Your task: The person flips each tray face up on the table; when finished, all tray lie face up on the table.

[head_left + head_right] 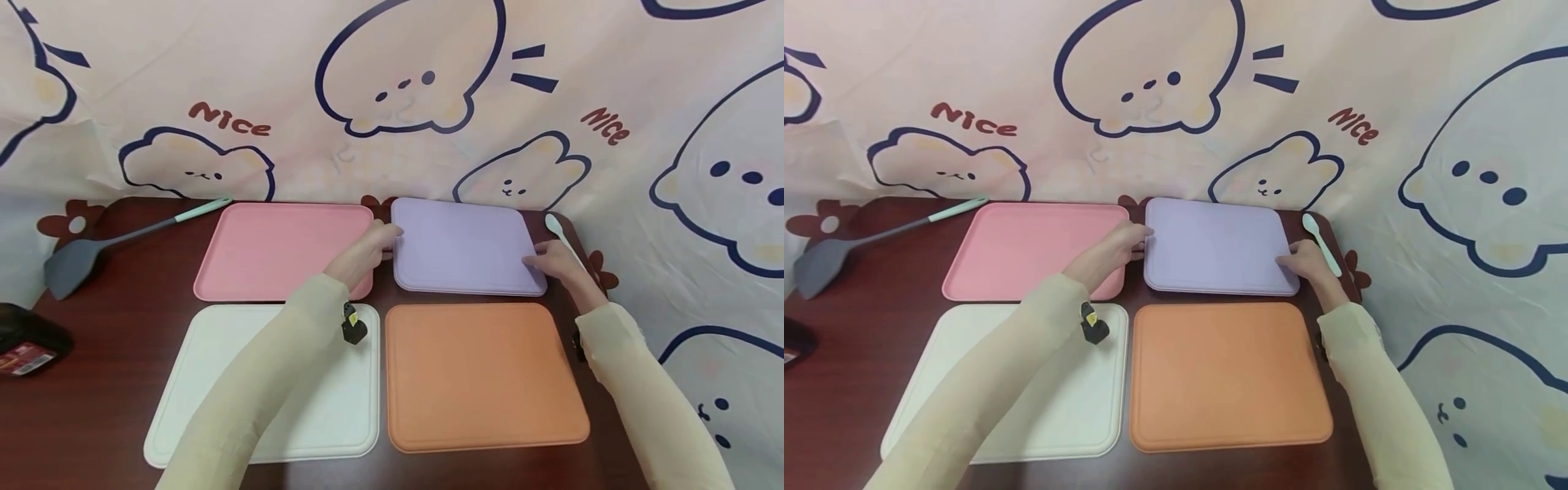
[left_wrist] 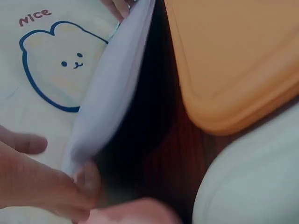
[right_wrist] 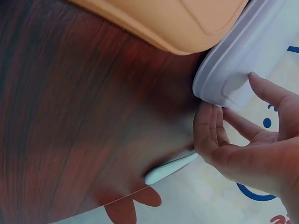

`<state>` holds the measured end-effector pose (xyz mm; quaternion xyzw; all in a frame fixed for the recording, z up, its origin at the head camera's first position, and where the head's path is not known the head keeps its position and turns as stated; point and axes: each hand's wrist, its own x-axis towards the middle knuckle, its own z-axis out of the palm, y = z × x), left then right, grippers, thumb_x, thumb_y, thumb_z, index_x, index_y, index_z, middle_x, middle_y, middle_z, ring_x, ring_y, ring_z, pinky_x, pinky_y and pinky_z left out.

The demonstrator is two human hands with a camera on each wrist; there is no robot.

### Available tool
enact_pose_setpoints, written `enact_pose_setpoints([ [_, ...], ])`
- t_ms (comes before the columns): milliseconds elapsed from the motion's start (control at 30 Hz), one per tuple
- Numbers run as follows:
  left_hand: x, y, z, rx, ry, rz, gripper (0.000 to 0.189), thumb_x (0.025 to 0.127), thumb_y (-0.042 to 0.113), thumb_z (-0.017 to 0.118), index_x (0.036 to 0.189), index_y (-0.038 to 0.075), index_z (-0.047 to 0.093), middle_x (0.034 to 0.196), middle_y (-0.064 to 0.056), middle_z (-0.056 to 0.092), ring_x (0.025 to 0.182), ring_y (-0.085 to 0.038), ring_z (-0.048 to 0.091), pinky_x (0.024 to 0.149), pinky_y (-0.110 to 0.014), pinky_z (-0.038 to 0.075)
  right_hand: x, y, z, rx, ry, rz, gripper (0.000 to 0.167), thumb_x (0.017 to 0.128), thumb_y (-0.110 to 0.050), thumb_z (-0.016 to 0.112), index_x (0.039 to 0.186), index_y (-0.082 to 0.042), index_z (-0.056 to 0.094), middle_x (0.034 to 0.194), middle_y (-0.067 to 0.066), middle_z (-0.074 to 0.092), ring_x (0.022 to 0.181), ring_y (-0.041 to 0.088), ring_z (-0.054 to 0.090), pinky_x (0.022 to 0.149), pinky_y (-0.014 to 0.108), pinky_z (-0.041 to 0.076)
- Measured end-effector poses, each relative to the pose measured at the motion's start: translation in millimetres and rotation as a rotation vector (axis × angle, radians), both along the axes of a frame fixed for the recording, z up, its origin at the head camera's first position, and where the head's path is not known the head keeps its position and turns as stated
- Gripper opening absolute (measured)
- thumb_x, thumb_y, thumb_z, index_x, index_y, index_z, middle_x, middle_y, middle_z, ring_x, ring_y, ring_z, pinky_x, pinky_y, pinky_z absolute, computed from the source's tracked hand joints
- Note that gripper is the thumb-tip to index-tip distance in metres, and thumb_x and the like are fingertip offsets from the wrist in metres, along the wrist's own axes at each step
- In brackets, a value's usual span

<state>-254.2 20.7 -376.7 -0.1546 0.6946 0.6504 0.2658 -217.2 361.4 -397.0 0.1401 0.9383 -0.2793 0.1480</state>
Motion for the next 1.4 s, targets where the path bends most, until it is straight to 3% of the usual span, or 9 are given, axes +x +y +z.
enact_pose_setpoints([
  [133,-5.5,-4.7,1.1,0.008,0.005,-0.032,0.054,0.096,0.008,0.052,0.145,0.001,0.031,0.114,-0.013,0.05,0.086,-0.021,0.056,0.074,-0.03,0.054,3.7,1,1.0,-0.002,0.017,0.034,0.059,0.097,-0.017,0.055,0.136,0.021,0.033,0.136,0.04,0.037,0.126,0.05,0.039,0.102,0.055,0.038],
  [267,-9.6,-9.2,0.9,0.057,0.015,-0.038,0.036,0.096,0.008,0.057,0.129,0.0,0.045,0.095,-0.011,0.055,0.07,-0.019,0.058,0.062,-0.028,0.056,13.1,-7,3.0,0.047,0.215,0.129,0.051,0.093,-0.012,0.06,0.129,0.02,0.045,0.119,0.038,0.052,0.109,0.048,0.052,0.091,0.053,0.047],
  [400,-11.1,-11.9,2.5,0.134,0.046,-0.021,0.038,0.094,0.006,0.062,0.128,-0.001,0.049,0.088,-0.011,0.059,0.065,-0.018,0.061,0.063,-0.031,0.058,29.5,-35,14.3,0.086,0.502,0.266,0.037,0.088,-0.008,0.067,0.118,0.012,0.06,0.101,0.03,0.059,0.089,0.041,0.06,0.077,0.051,0.05],
  [467,-10.2,-12.7,5.3,0.17,0.063,-0.022,0.039,0.093,0.006,0.064,0.129,-0.001,0.05,0.088,-0.013,0.061,0.065,-0.018,0.062,0.065,-0.032,0.058,40.3,-56,22.5,0.056,0.6,0.323,0.032,0.086,-0.008,0.07,0.114,0.008,0.064,0.104,0.025,0.06,0.089,0.038,0.062,0.077,0.05,0.051],
  [600,-7.7,-10.1,14.4,0.217,0.09,-0.042,0.04,0.092,0.005,0.064,0.128,-0.003,0.05,0.089,-0.015,0.063,0.065,-0.02,0.065,0.067,-0.034,0.059,61.7,-92,33.4,-0.016,0.738,0.431,0.026,0.084,-0.007,0.074,0.107,0.003,0.069,0.098,0.019,0.062,0.081,0.031,0.064,0.071,0.045,0.055],
  [767,-5.8,-7.0,24.3,0.25,0.111,-0.044,0.032,0.092,0.004,0.065,0.121,-0.005,0.053,0.086,-0.016,0.064,0.063,-0.021,0.067,0.067,-0.036,0.059,79.1,-121,33.1,0.015,0.872,0.536,0.031,0.076,-0.01,0.082,0.103,0.001,0.07,0.096,0.014,0.062,0.081,0.026,0.061,0.069,0.039,0.053],
  [1000,-7.9,-3.0,35.3,0.292,0.12,-0.049,0.026,0.091,0.001,0.064,0.113,-0.005,0.052,0.077,-0.015,0.064,0.059,-0.021,0.066,0.064,-0.037,0.059,85.6,-141,28.0,0.152,0.912,0.458,0.044,0.071,-0.01,0.086,0.108,-0.002,0.065,0.104,0.014,0.057,0.096,0.033,0.053,0.074,0.045,0.05],
  [1200,-9.8,1.2,42.8,0.299,0.125,-0.059,0.027,0.092,0.002,0.064,0.115,-0.006,0.053,0.079,-0.016,0.065,0.06,-0.021,0.067,0.066,-0.037,0.058,83.0,-144,26.6,0.345,1.06,0.458,0.032,0.073,-0.004,0.077,0.102,0.0,0.064,0.093,0.014,0.058,0.08,0.034,0.057,0.053,0.045,0.052],
  [1400,-7.3,5.1,49.5,0.324,0.163,-0.1,0.028,0.092,0.004,0.064,0.117,-0.007,0.056,0.09,-0.019,0.065,0.068,-0.023,0.069,0.07,-0.038,0.058,82.7,-141,27.0,0.433,1.183,0.421,0.024,0.072,-0.003,0.067,0.095,0.0,0.065,0.085,0.013,0.059,0.075,0.034,0.058,0.038,0.044,0.045],
])
